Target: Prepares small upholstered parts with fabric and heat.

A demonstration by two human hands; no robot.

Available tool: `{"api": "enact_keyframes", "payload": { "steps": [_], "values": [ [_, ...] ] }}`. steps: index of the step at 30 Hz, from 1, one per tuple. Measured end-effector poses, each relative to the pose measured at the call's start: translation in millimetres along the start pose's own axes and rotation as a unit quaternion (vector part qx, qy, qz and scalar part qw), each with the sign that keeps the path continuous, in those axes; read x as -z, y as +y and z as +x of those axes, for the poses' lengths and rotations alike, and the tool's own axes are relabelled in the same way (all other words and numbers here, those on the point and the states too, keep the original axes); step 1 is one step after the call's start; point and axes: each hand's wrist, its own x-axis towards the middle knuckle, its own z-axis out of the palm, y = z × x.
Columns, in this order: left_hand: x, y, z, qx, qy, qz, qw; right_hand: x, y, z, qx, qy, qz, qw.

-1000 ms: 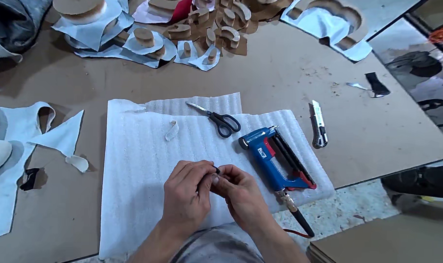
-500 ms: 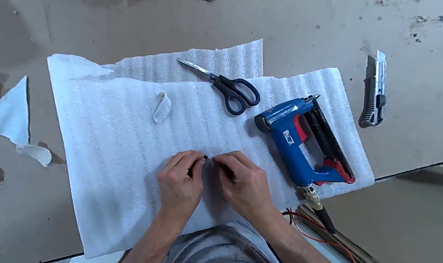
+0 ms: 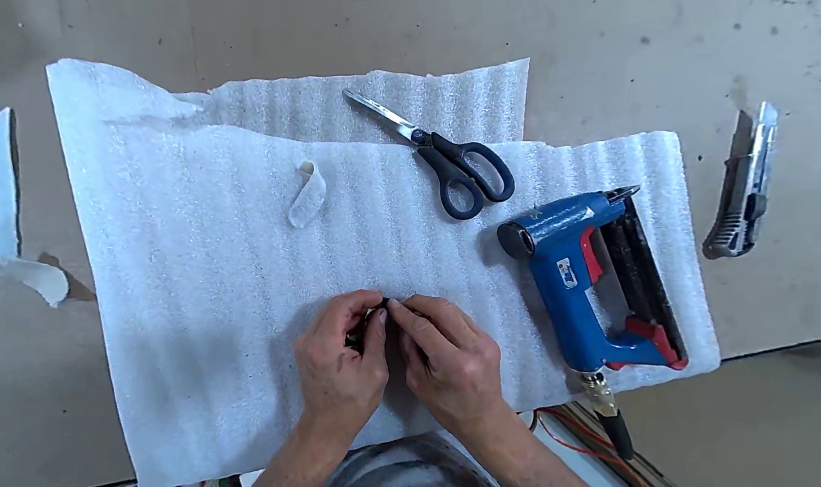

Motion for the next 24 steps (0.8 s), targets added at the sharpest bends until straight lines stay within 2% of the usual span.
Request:
{"api": "enact_keyframes", "payload": {
  "steps": [4,8,10,15,18,24],
  "values": [
    [1,-2,-4,-0.002,-0.015,-0.022,1.0,1,-2,-1,0.007,-0.001,-0.028,1.0],
    [8,1,-6,-0.057,0.053,0.178,0.981,4,-3,-1,0.019,-0.014,-0.049,0.999],
    [13,-2,-2,-0.058,0.046,0.229,0.971,4,-2,-1,0.022,-0.019,-0.057,0.998],
    [17,5,3,-0.007,0.006,0.182,0.983,4,-2,-1,0.032,-0.027,-0.061,0.997],
    [14,8,5,0.015,0.011,0.148,0.989,3,-1,1,0.037,-0.026,-0.055,0.997],
    [4,-9,2,-0.114,0.026,0.082,0.99,5,3,11,0.021,-0.032,-0.009,0.999]
  ]
}}
